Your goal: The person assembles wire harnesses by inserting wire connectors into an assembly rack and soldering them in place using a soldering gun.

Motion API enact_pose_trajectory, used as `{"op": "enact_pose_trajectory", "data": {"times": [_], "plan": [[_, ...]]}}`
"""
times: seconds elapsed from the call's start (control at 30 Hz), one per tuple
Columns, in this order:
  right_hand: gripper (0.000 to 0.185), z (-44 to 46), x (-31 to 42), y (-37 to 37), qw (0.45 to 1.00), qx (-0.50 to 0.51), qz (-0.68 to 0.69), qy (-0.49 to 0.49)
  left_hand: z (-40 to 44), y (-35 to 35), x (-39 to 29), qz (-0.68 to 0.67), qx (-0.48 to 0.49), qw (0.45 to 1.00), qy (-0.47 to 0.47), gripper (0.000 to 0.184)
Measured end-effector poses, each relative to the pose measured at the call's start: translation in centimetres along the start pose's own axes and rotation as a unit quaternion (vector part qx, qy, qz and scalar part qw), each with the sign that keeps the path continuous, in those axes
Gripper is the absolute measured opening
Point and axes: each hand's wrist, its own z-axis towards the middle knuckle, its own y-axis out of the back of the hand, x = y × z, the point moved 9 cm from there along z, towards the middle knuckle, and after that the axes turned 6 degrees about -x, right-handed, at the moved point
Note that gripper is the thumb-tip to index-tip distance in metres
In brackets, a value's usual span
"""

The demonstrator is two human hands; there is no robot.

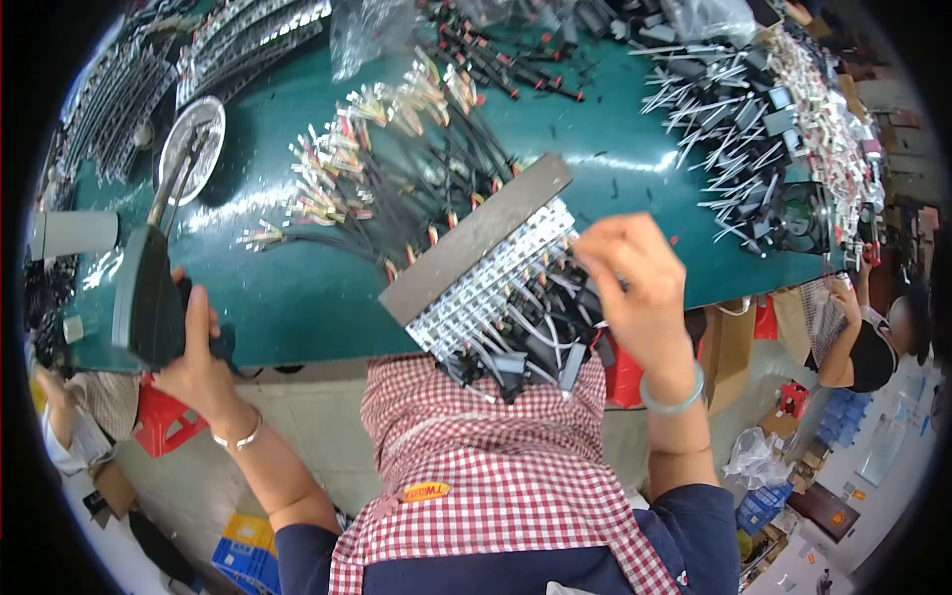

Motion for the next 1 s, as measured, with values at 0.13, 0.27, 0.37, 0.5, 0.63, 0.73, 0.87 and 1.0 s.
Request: {"op": "enact_pose_trajectory", "data": {"times": [0.13, 0.27, 0.37, 0.5, 0.63, 0.73, 0.87, 1.0], "plan": [[0.009, 7.2, -5.3, 0.5, 0.992, -0.039, -0.107, 0.055, 2.5, 1.6, -3.9, -0.008, -0.023, 0.999, -0.047, 0.036], [0.013, 11.7, -9.9, -3.7, 0.983, -0.01, -0.169, 0.063, 7.4, 6.8, -8.6, 0.161, -0.022, 0.977, -0.139, 0.039], [0.02, 12.6, -12.4, -6.4, 0.973, 0.041, -0.227, -0.004, 7.3, 7.4, -12.2, 0.155, -0.035, 0.965, -0.207, 0.046], [0.022, 11.3, -11.9, -5.2, 0.983, 0.049, -0.169, -0.057, 5.4, 6.0, -15.3, 0.078, -0.035, 0.969, -0.23, 0.05], [0.021, 7.5, -9.9, -1.8, 0.986, 0.077, -0.002, -0.147, 0.4, 2.8, -6.6, -0.08, 0.042, 0.995, -0.044, 0.054], [0.018, 4.3, -5.3, -0.2, 0.978, 0.063, 0.129, -0.149, -5.1, -3.7, -3.1, -0.192, 0.112, 0.961, 0.162, 0.062], [0.019, 0.6, 0.7, -0.9, 0.963, 0.084, 0.227, -0.116, -10.5, -11.8, -4.3, -0.28, 0.237, 0.878, 0.306, 0.045], [0.017, -2.8, 2.9, -2.9, 0.918, 0.151, 0.327, -0.164, -11.7, -14.5, -6.2, -0.283, 0.311, 0.865, 0.273, 0.05]]}}
